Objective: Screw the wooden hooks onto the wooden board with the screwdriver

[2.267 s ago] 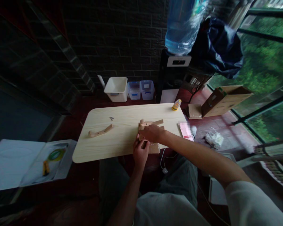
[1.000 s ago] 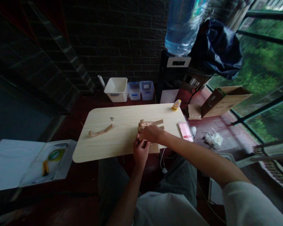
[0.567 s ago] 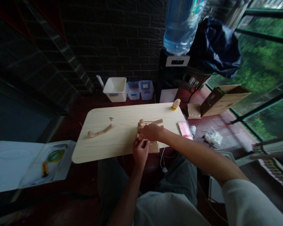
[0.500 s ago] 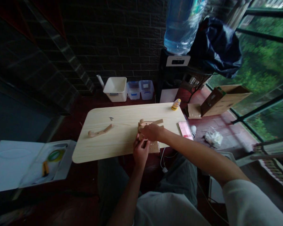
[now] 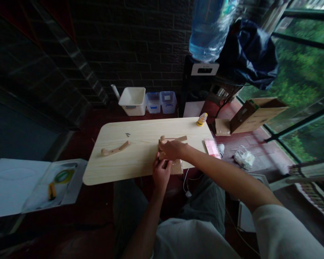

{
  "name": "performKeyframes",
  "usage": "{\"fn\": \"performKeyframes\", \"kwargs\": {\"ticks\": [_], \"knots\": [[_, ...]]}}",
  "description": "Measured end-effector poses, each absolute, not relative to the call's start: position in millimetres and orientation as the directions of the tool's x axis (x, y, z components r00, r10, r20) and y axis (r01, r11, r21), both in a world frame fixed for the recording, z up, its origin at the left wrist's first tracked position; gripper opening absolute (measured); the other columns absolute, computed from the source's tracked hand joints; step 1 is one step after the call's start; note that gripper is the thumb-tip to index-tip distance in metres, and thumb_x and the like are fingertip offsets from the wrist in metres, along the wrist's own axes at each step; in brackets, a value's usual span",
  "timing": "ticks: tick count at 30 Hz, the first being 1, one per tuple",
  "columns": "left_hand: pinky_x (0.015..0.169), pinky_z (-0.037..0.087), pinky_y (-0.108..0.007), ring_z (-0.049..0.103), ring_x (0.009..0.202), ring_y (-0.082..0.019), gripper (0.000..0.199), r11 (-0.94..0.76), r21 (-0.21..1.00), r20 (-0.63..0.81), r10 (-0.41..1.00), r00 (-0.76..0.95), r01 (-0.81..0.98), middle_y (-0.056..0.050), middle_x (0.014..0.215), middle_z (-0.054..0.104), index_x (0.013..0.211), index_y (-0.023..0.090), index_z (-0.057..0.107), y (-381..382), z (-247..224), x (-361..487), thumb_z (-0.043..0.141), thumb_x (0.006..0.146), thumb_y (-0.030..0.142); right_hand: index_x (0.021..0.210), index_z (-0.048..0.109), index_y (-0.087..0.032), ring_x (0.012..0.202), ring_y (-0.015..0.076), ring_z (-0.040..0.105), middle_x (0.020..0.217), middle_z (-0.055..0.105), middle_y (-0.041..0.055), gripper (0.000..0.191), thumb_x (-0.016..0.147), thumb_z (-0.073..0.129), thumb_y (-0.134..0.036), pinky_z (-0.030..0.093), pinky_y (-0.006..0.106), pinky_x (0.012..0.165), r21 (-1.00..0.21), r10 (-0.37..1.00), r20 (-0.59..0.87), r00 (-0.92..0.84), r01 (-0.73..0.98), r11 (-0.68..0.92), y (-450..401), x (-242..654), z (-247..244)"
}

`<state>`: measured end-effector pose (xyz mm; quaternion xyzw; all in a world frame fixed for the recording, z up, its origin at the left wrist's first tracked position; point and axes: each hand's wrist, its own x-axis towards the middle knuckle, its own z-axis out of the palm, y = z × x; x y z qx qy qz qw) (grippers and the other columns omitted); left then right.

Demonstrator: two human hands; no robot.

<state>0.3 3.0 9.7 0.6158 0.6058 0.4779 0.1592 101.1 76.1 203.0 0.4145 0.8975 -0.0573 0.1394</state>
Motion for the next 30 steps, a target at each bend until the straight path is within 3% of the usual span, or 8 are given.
{"fn": "performKeyframes", "kwargs": {"ticks": [6,13,21,26,30], "knots": [[0.113,0.049,-0.045,0.058,0.135,-0.030,0.017,-0.197,0.779,0.378,0.905,-0.195,0.595,-0.013,0.135,0.068,0.102,0.024,0.078,4.0,7.8,0.4,0.070,0.091,0.034,0.124,0.063,-0.006,0.106,0.0357,0.076,0.136,0.062,0.0341,0.030,0.099,0.053,-0.019,0.064,0.046,0.078,0.086,0.714,-0.280,-0.642,0.724,0.685,70.2,101.1,201.6],[0.112,0.050,-0.045,0.058,0.135,-0.030,0.021,-0.188,0.780,0.375,0.904,-0.206,0.597,-0.012,0.141,0.065,0.105,0.025,0.078,2.6,10.1,1.1,0.070,0.091,0.039,0.123,0.065,0.003,0.101,0.0348,0.077,0.117,0.071,0.0332,0.034,0.100,0.047,-0.014,0.063,0.043,0.077,0.080,0.740,-0.270,-0.616,0.752,0.654,78.4,98.9,189.9],[0.111,0.050,-0.046,0.058,0.136,-0.030,0.017,-0.186,0.778,0.373,0.905,-0.203,0.600,-0.011,0.145,0.062,0.100,0.027,0.078,2.4,12.2,1.3,0.071,0.091,0.038,0.123,0.063,0.001,0.099,0.0318,0.077,0.114,0.073,0.0303,0.034,0.101,0.044,-0.016,0.063,0.042,0.078,0.081,0.755,-0.254,-0.604,0.765,0.639,75.0,103.8,189.4],[0.113,0.049,-0.048,0.057,0.137,-0.031,0.020,-0.216,0.777,0.396,0.898,-0.193,0.591,-0.012,0.144,0.063,0.106,0.026,0.078,2.7,9.8,-0.5,0.070,0.090,0.036,0.123,0.063,-0.007,0.102,0.0312,0.076,0.119,0.073,0.0254,0.030,0.097,0.056,-0.021,0.063,0.041,0.080,0.059,0.710,-0.285,-0.643,0.728,0.683,67.3,101.9,197.9],[0.111,0.050,-0.046,0.059,0.134,-0.030,0.020,-0.206,0.784,0.387,0.899,-0.203,0.585,-0.012,0.141,0.065,0.105,0.026,0.078,1.9,10.8,0.0,0.070,0.091,0.037,0.128,0.061,-0.006,0.104,0.0325,0.076,0.121,0.072,0.0275,0.032,0.099,0.053,-0.017,0.062,0.043,0.080,0.097,0.717,-0.265,-0.645,0.721,0.686,69.2,104.5,197.7]]}}
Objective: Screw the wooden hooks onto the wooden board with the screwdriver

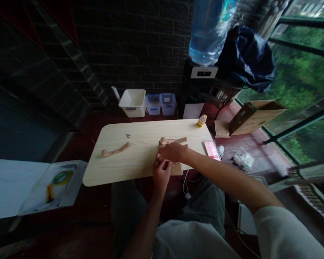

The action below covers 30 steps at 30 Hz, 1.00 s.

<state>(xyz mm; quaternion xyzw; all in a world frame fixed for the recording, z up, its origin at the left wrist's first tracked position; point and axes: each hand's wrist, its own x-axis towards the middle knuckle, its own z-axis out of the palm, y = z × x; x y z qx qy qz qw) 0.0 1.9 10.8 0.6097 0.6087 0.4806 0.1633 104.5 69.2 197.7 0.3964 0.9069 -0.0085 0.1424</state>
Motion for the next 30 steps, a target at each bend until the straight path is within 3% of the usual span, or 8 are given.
{"fn": "performKeyframes", "kwargs": {"ticks": [4,12,17,21,30], "knots": [[0.110,0.051,-0.045,0.059,0.134,-0.030,0.019,-0.185,0.783,0.375,0.902,-0.213,0.595,-0.012,0.143,0.063,0.103,0.026,0.078,1.7,13.4,1.4,0.071,0.091,0.039,0.122,0.065,-0.006,0.102,0.0335,0.077,0.111,0.075,0.0257,0.028,0.100,0.050,-0.017,0.063,0.043,0.078,0.071,0.704,-0.259,-0.661,0.714,0.696,73.8,108.4,193.3],[0.111,0.051,-0.046,0.060,0.133,-0.030,0.019,-0.193,0.775,0.386,0.898,-0.209,0.601,-0.011,0.142,0.064,0.104,0.027,0.078,2.1,11.9,1.5,0.071,0.090,0.037,0.116,0.069,-0.002,0.102,0.0340,0.076,0.113,0.074,0.0290,0.030,0.101,0.045,-0.015,0.064,0.044,0.077,0.113,0.705,-0.273,-0.655,0.705,0.700,71.6,101.5,195.5],[0.112,0.050,-0.044,0.058,0.134,-0.029,0.024,-0.199,0.770,0.392,0.897,-0.204,0.606,-0.012,0.139,0.066,0.110,0.026,0.077,1.9,10.2,0.8,0.068,0.090,0.037,0.120,0.065,0.006,0.104,0.0362,0.076,0.123,0.065,0.0400,0.034,0.100,0.044,-0.011,0.064,0.045,0.076,0.136,0.713,-0.320,-0.624,0.715,0.686,66.8,91.9,202.6],[0.112,0.050,-0.045,0.059,0.134,-0.029,0.022,-0.212,0.774,0.401,0.894,-0.202,0.596,-0.012,0.142,0.064,0.104,0.025,0.078,2.0,11.7,0.8,0.069,0.091,0.039,0.129,0.062,0.004,0.107,0.0349,0.076,0.133,0.061,0.0386,0.038,0.098,0.054,-0.016,0.064,0.043,0.081,0.111,0.684,-0.355,-0.637,0.698,0.707,68.9,92.6,207.0],[0.111,0.051,-0.046,0.059,0.133,-0.030,0.017,-0.168,0.783,0.364,0.904,-0.223,0.599,-0.011,0.136,0.067,0.099,0.027,0.078,1.5,9.1,0.8,0.069,0.090,0.039,0.121,0.066,0.003,0.099,0.0353,0.077,0.125,0.065,0.0388,0.034,0.101,0.044,-0.014,0.064,0.044,0.072,0.220,0.718,-0.217,-0.662,0.683,0.696,69.5,92.9,191.1]]}}
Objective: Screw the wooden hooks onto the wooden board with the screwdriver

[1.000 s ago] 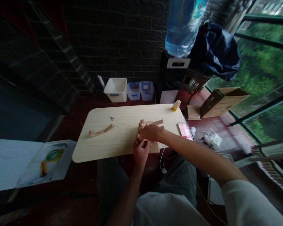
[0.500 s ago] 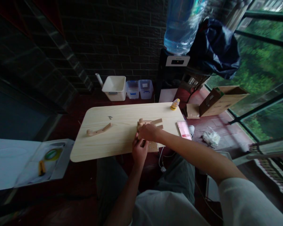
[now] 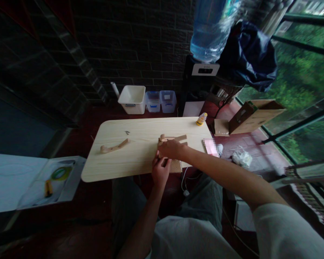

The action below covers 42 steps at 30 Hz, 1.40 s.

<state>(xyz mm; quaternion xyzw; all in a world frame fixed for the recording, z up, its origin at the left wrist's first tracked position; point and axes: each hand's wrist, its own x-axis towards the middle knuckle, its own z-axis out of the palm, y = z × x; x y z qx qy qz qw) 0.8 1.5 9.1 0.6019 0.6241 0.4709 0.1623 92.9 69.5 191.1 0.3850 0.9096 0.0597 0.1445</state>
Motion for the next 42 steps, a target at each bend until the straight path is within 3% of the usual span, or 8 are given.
{"fn": "performKeyframes", "kwargs": {"ticks": [8,16,22,30,36,42], "knots": [[0.112,0.050,-0.047,0.057,0.136,-0.031,0.018,-0.184,0.792,0.369,0.904,-0.216,0.583,-0.011,0.144,0.063,0.103,0.028,0.079,0.8,15.0,1.5,0.072,0.089,0.038,0.118,0.068,0.000,0.102,0.0322,0.076,0.115,0.073,0.0288,0.032,0.102,0.043,-0.015,0.063,0.040,0.077,0.135,0.730,-0.245,-0.638,0.723,0.678,69.3,100.6,193.0],[0.113,0.049,-0.046,0.058,0.135,-0.030,0.024,-0.201,0.790,0.386,0.897,-0.216,0.579,-0.011,0.146,0.061,0.111,0.026,0.077,2.1,7.8,-0.4,0.071,0.089,0.035,0.128,0.061,-0.002,0.105,0.0340,0.076,0.123,0.070,0.0309,0.034,0.103,0.046,-0.019,0.063,0.046,0.080,0.149,0.762,-0.255,-0.596,0.754,0.639,55.9,92.3,204.8],[0.110,0.051,-0.045,0.061,0.131,-0.030,0.023,-0.193,0.788,0.389,0.893,-0.229,0.585,-0.013,0.134,0.068,0.105,0.025,0.078,2.0,8.2,-0.6,0.070,0.090,0.039,0.122,0.063,-0.007,0.107,0.0340,0.076,0.116,0.073,0.0277,0.029,0.102,0.044,-0.013,0.062,0.047,0.081,0.159,0.708,-0.294,-0.642,0.698,0.698,61.9,90.1,210.4],[0.112,0.050,-0.046,0.059,0.133,-0.031,0.022,-0.203,0.780,0.390,0.897,-0.206,0.591,-0.012,0.139,0.066,0.106,0.026,0.078,2.5,9.9,-1.5,0.071,0.090,0.039,0.121,0.060,-0.009,0.099,0.0291,0.077,0.115,0.074,0.0228,0.027,0.105,0.041,-0.019,0.063,0.040,0.077,0.143,0.667,-0.225,-0.710,0.653,0.744,75.0,106.8,185.0],[0.111,0.050,-0.047,0.059,0.133,-0.032,0.020,-0.195,0.769,0.380,0.905,-0.191,0.609,-0.013,0.135,0.068,0.105,0.025,0.078,3.0,10.5,-2.5,0.070,0.090,0.037,0.123,0.058,-0.007,0.103,0.0293,0.075,0.121,0.070,0.0282,0.029,0.105,0.039,-0.018,0.062,0.041,0.078,0.137,0.703,-0.206,-0.680,0.692,0.709,68.3,100.3,181.7],[0.109,0.051,-0.046,0.063,0.127,-0.030,0.022,-0.227,0.757,0.413,0.893,-0.180,0.613,-0.014,0.128,0.071,0.107,0.025,0.077,3.3,7.9,-4.3,0.070,0.090,0.036,0.120,0.060,-0.010,0.096,0.0315,0.076,0.114,0.073,0.0237,0.034,0.108,0.038,-0.034,0.061,0.045,0.075,0.009,0.703,-0.110,-0.703,0.707,0.708,61.1,109.4,192.3]]}}
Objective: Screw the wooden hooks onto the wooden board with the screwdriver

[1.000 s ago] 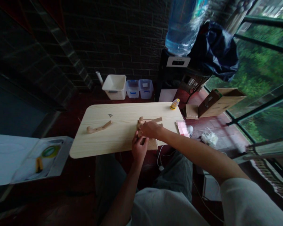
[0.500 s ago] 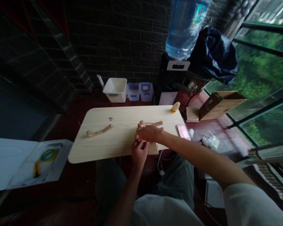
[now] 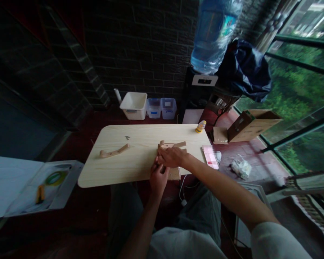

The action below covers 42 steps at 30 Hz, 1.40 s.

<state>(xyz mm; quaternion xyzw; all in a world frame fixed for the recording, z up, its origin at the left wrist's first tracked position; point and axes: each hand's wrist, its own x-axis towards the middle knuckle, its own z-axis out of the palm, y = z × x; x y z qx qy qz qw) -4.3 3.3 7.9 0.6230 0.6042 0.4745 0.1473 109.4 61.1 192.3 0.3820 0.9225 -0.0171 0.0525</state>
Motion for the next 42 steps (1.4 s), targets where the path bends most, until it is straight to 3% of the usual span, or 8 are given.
{"fn": "performKeyframes", "kwargs": {"ticks": [8,19,23,26,29,32,37,42], "knots": [[0.110,0.052,-0.046,0.062,0.131,-0.030,0.022,-0.212,0.751,0.424,0.880,-0.211,0.625,-0.011,0.141,0.065,0.107,0.025,0.078,4.5,5.6,-4.0,0.070,0.090,0.038,0.122,0.060,-0.015,0.096,0.0276,0.074,0.104,0.075,0.0166,0.030,0.107,0.046,-0.037,0.055,0.036,0.076,-0.267,0.751,-0.118,-0.650,0.749,0.607,60.7,130.6,192.8],[0.112,0.052,-0.047,0.060,0.133,-0.030,0.023,-0.231,0.738,0.446,0.872,-0.202,0.634,-0.009,0.143,0.064,0.109,0.027,0.076,3.7,-0.3,-6.9,0.070,0.091,0.038,0.129,0.060,-0.018,0.098,0.0242,0.071,0.110,0.074,0.0136,0.039,0.108,0.045,-0.047,0.049,0.030,0.081,-0.313,0.851,-0.067,-0.521,0.821,0.478,51.6,122.7,176.6],[0.113,0.052,-0.047,0.059,0.134,-0.029,0.031,-0.251,0.755,0.445,0.875,-0.192,0.605,-0.008,0.149,0.059,0.120,0.029,0.073,3.5,-3.6,-7.8,0.070,0.091,0.038,0.118,0.065,-0.019,0.106,0.0229,0.066,0.116,0.068,0.0129,0.028,0.105,0.052,-0.040,0.049,0.034,0.093,-0.437,0.826,0.155,-0.543,0.712,0.550,53.4,125.4,161.6],[0.111,0.053,-0.049,0.059,0.135,-0.029,0.032,-0.256,0.774,0.432,0.882,-0.187,0.578,-0.009,0.151,0.057,0.121,0.028,0.073,4.1,-4.9,-8.1,0.070,0.092,0.039,0.112,0.064,-0.018,0.117,0.0228,0.060,0.117,0.067,0.0124,0.022,0.106,0.047,-0.031,0.046,0.038,0.104,-0.616,0.816,0.296,-0.497,0.553,0.561,53.4,124.0,147.4],[0.110,0.054,-0.050,0.059,0.134,-0.031,0.033,-0.250,0.778,0.428,0.883,-0.195,0.576,-0.010,0.152,0.056,0.120,0.026,0.073,5.1,-5.3,-8.5,0.070,0.091,0.040,0.117,0.060,-0.019,0.113,0.0201,0.062,0.118,0.068,0.0103,0.025,0.109,0.039,-0.030,0.048,0.036,0.101,-0.799,0.859,0.311,-0.406,0.378,0.468,48.8,117.4,134.6],[0.111,0.053,-0.051,0.058,0.136,-0.031,0.036,-0.262,0.765,0.432,0.886,-0.167,0.588,-0.009,0.151,0.057,0.125,0.027,0.072,5.9,-4.1,-9.5,0.068,0.093,0.040,0.107,0.059,-0.020,0.098,0.0189,0.063,0.102,0.067,0.0057,0.026,0.109,0.038,-0.036,0.051,0.032,0.091,-0.896,0.919,0.279,-0.279,0.268,0.354,41.8,109.1,124.6],[0.114,0.051,-0.052,0.053,0.141,-0.031,0.035,-0.278,0.757,0.428,0.895,-0.126,0.591,-0.007,0.152,0.056,0.129,0.029,0.069,6.6,-1.8,-11.8,0.063,0.096,0.038,0.089,0.057,-0.022,0.086,0.0188,0.060,0.087,0.062,0.0026,0.038,0.110,0.028,-0.035,0.051,0.031,0.083,-0.936,0.950,0.212,-0.230,0.231,0.265,37.8,102.8,116.8],[0.111,0.054,-0.050,0.057,0.136,-0.031,0.032,-0.249,0.771,0.421,0.890,-0.176,0.587,-0.008,0.151,0.057,0.121,0.028,0.073,5.0,-3.0,-11.8,0.069,0.092,0.040,0.104,0.062,-0.021,0.102,0.0207,0.061,0.103,0.066,0.0067,0.029,0.109,0.037,-0.034,0.049,0.036,0.096,-0.843,0.903,0.319,-0.289,0.349,0.409,42.7,113.3,124.9]]}}
